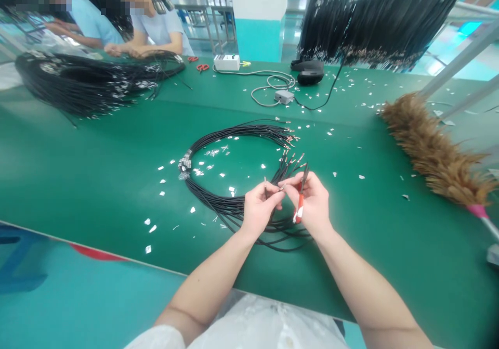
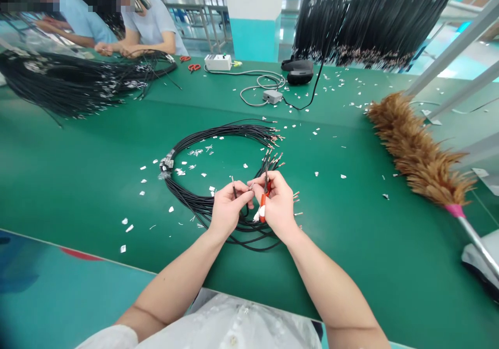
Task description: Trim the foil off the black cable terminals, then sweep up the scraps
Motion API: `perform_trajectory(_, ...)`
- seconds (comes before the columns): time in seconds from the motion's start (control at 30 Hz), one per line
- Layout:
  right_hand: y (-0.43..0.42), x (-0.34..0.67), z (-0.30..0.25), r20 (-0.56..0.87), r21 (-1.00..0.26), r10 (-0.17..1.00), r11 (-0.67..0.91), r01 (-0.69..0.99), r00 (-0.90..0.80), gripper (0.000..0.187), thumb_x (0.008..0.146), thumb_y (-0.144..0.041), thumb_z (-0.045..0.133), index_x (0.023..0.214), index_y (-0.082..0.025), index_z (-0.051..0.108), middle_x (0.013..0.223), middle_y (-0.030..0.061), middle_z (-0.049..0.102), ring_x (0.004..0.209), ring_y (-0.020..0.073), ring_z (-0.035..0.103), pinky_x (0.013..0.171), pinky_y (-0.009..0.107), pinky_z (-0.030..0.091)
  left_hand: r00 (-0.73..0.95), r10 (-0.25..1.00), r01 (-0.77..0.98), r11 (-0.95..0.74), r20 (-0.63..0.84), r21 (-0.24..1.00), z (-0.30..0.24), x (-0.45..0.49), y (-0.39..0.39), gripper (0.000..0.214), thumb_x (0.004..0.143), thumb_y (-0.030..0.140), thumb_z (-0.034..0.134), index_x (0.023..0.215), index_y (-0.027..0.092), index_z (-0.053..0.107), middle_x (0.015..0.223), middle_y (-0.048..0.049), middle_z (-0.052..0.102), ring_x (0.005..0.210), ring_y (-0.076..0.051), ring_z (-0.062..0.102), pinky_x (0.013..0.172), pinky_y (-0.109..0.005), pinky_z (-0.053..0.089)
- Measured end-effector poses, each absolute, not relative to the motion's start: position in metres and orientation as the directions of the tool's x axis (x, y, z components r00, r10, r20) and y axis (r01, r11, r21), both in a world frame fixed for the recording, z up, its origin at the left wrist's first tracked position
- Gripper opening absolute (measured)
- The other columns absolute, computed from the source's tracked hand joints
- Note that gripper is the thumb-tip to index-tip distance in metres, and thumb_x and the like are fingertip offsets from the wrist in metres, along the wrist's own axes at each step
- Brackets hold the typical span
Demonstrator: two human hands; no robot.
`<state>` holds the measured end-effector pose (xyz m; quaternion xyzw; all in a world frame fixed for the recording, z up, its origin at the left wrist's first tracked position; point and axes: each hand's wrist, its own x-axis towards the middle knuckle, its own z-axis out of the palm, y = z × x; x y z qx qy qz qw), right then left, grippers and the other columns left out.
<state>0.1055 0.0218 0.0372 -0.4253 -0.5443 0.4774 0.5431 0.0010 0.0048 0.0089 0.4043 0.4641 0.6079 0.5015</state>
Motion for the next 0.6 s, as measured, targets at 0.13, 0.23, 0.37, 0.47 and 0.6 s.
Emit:
perform_trajectory(0.13, 0.027, 0.111, 0.041, 0.177, -0.984, 0.982, 0.179, 0.02, -0.07, 0.015, 0.072, -0.023, 0.058, 0.074, -0.022, 0.044, 0.066, -0.0023, 0.056, 0.062, 0.0118, 0.055, 0.064, 0.027, 0.046, -0.092, 0.994, -0.397, 0.015, -0.056, 0.918, 0.01, -0.003, 0.004, 0.016, 0.069, 0.029, 0.065, 0.069, 0.015, 0.056, 0.051, 0.0047, 0.049, 0.042, -0.006, 0.044, 0.04, -0.019, 0.035)
perform_trajectory(0.23, 0.031, 0.124, 0.04, 0.202, -0.93, 0.97, 0.233, 0.286, -0.134, 0.017, 0.073, -0.032, 0.06, 0.073, -0.021, 0.047, 0.06, -0.0038, 0.049, 0.053, 0.0096, 0.045, 0.054, 0.023, 0.039, -0.084, 0.99, -0.458, 0.06, -0.11, 0.887, 0.015, -0.008, 0.004, 0.019, 0.069, 0.031, 0.065, 0.071, 0.014, 0.056, 0.049, 0.0045, 0.048, 0.039, -0.005, 0.042, 0.036, -0.018, 0.028)
perform_trajectory(0.37, 0.031, 0.142, 0.035, 0.208, -0.71, 0.911, 0.392, 0.585, -0.357, 0.028, 0.07, -0.045, 0.062, 0.073, -0.02, 0.052, 0.05, -0.0053, 0.045, 0.046, 0.0083, 0.036, 0.048, 0.021, 0.031, -0.104, 0.985, -0.49, 0.068, -0.135, 0.869, 0.02, -0.014, 0.006, 0.021, 0.067, 0.031, 0.067, 0.07, 0.015, 0.054, 0.05, 0.0045, 0.049, 0.039, -0.005, 0.042, 0.035, -0.017, 0.027)
perform_trajectory(0.47, 0.029, 0.147, 0.032, 0.234, -0.534, 0.856, 0.509, 0.675, -0.461, 0.031, 0.073, -0.05, 0.056, 0.074, -0.019, 0.056, 0.052, -0.0021, 0.051, 0.046, 0.0091, 0.04, 0.049, 0.021, 0.029, -0.089, 0.988, -0.486, 0.068, -0.127, 0.871, 0.018, -0.013, 0.007, 0.021, 0.067, 0.031, 0.067, 0.068, 0.015, 0.053, 0.05, 0.0048, 0.049, 0.039, -0.005, 0.042, 0.035, -0.017, 0.028)
perform_trajectory(0.6, 0.029, 0.144, 0.032, 0.264, -0.382, 0.828, 0.561, 0.734, -0.495, 0.034, 0.078, -0.052, 0.051, 0.075, -0.019, 0.059, 0.056, 0.0006, 0.057, 0.047, 0.0103, 0.045, 0.049, 0.021, 0.027, -0.085, 0.991, -0.466, 0.049, -0.099, 0.883, 0.016, -0.01, 0.007, 0.02, 0.066, 0.029, 0.067, 0.067, 0.015, 0.053, 0.049, 0.0057, 0.049, 0.038, -0.004, 0.042, 0.035, -0.017, 0.031)
